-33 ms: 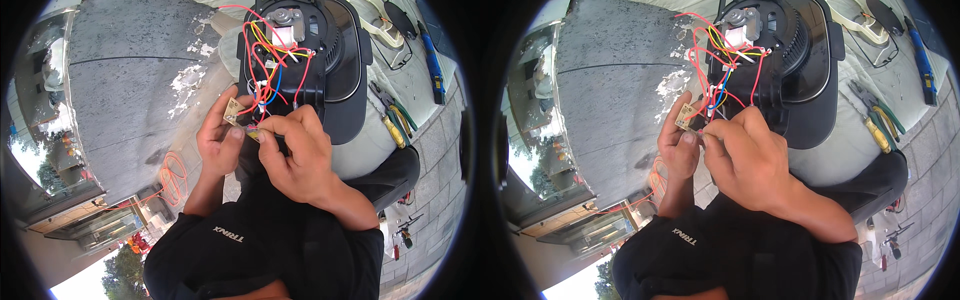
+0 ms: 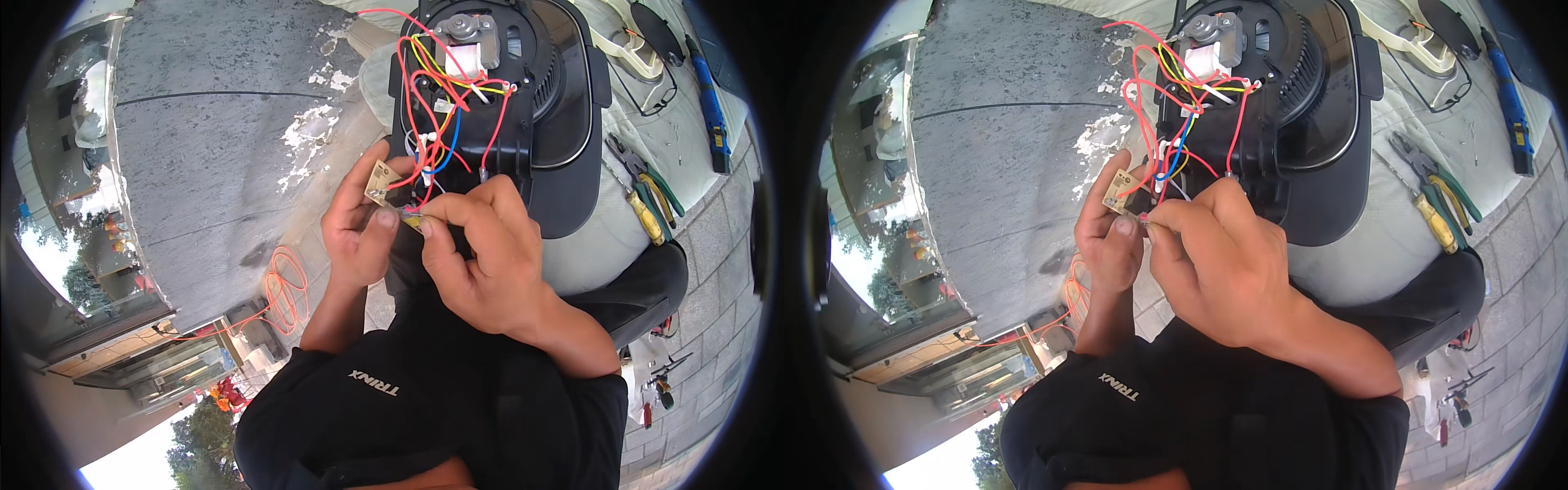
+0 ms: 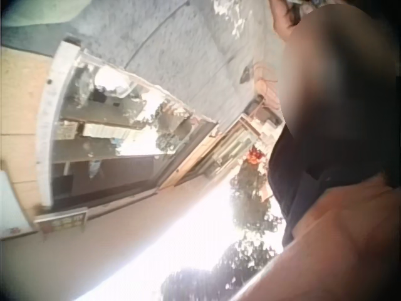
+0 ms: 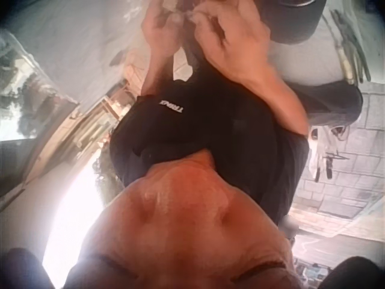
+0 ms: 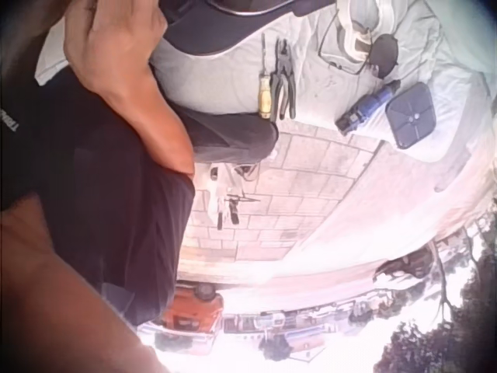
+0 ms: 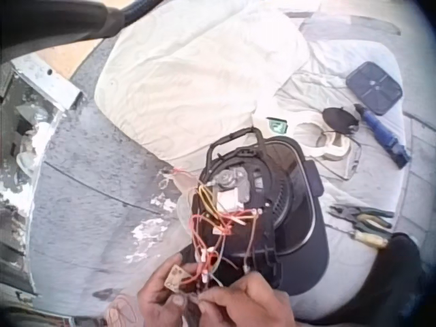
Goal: The person sits on the ground and works on a small green circuit board connected to a black device. They use a screwdriver to adjust components on the board and handle various colored wires attached to the device.
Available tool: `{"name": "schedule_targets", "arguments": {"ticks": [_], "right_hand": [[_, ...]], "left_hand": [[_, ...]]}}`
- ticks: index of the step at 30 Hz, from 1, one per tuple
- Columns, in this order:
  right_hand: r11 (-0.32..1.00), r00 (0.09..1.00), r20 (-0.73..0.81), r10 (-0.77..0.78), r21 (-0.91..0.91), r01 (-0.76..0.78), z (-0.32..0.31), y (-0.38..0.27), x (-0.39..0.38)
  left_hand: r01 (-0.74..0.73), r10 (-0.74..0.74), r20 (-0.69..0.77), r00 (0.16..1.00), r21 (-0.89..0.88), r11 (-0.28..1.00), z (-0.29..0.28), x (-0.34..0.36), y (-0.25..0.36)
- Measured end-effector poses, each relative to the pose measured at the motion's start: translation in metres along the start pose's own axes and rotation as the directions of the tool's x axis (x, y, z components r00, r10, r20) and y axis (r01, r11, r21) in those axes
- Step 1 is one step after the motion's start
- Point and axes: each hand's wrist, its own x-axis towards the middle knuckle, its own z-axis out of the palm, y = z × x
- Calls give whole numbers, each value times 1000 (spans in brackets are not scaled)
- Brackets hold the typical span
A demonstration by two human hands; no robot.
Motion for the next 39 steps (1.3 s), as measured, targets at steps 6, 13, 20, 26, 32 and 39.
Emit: {"name": "schedule_targets", "arguments": {"ticks": [6,13,20,26,32,39], "right_hand": [[998,1000,24,-14,55,13,-2,6,-4],[994,1000,22,16,104,-18,-9,13,-7],[987,998,24,50,149,-53,-9,13,-8],[981,995,22,99,168,-101,-6,0,-1],[977,986,26,166,128,-168,5,-12,6],[988,989,7,149,46,-149,12,-16,7]], "left_hand": [[64,-63,-49,997,31,997,-3,2,3],[97,-86,-90,992,126,987,3,8,6],[97,-81,-115,990,143,985,4,8,7],[60,-54,-65,996,99,993,1,4,7],[-32,30,16,999,138,990,1,-2,7],[-81,76,54,996,103,991,4,0,3]]}}
